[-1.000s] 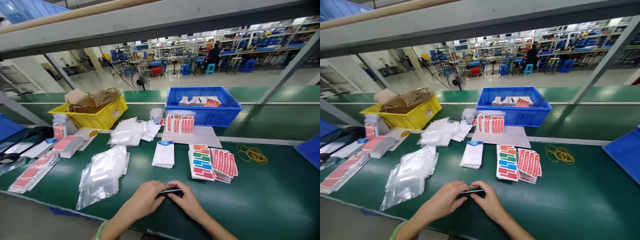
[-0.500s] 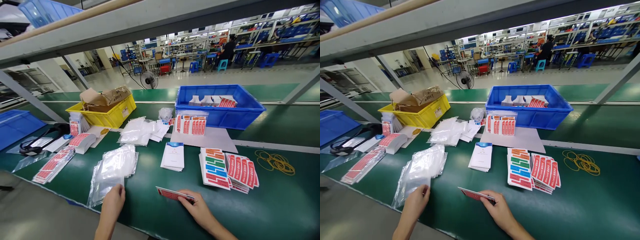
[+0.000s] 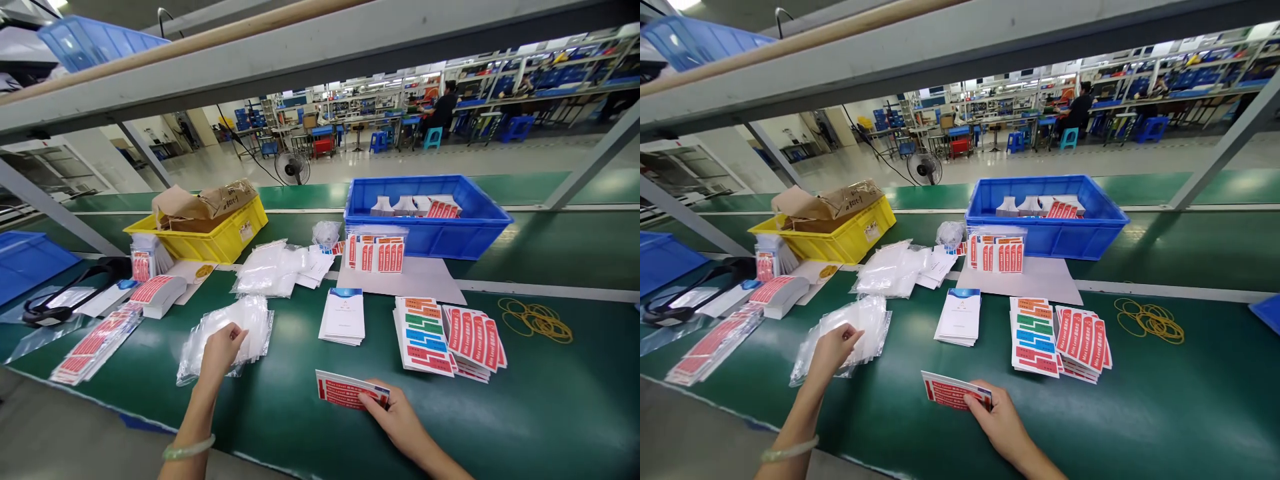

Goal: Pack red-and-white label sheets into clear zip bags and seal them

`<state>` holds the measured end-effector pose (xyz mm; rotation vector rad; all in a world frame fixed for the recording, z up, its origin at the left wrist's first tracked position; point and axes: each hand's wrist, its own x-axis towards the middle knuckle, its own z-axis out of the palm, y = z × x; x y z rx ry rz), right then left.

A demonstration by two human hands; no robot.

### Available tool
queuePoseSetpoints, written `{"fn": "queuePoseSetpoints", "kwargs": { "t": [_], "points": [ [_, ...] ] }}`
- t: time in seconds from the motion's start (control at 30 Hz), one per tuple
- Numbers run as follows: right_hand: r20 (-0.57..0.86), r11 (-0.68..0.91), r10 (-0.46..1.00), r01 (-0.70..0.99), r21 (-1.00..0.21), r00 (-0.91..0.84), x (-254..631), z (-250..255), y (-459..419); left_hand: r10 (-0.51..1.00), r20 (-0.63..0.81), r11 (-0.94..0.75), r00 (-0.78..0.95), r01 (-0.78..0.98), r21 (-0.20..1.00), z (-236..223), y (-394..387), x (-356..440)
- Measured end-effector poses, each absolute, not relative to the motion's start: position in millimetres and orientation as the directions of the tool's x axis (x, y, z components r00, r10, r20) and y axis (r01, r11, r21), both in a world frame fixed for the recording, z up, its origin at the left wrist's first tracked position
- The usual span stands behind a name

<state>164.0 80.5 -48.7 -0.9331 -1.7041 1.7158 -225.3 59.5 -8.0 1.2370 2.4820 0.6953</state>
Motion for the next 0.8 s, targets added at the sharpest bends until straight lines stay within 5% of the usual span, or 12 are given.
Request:
{"fn": "queuePoseSetpoints", "kwargs": {
  "t": [0.4, 0.6, 0.8],
  "points": [
    [-0.108, -0.075, 0.806, 0.081, -0.994, -0.582, 164, -59, 79, 0.867, -0.211, 0.427, -0.452, 0.453, 0.783, -8, 84, -251],
    [-0.217, -0.262, 0.864, -0.036, -0.964, -0.455, 165, -53, 78, 0.852, -0.201, 0.381, -0.484, 0.309, 0.872, 27, 68, -251],
    [-0.231, -0.271, 0.906, -0.065, -0.961, -0.355, 164, -27, 76, 0.926, -0.170, 0.304, -0.337, 0.396, 0.867, 39, 50, -165]
  ]
}}
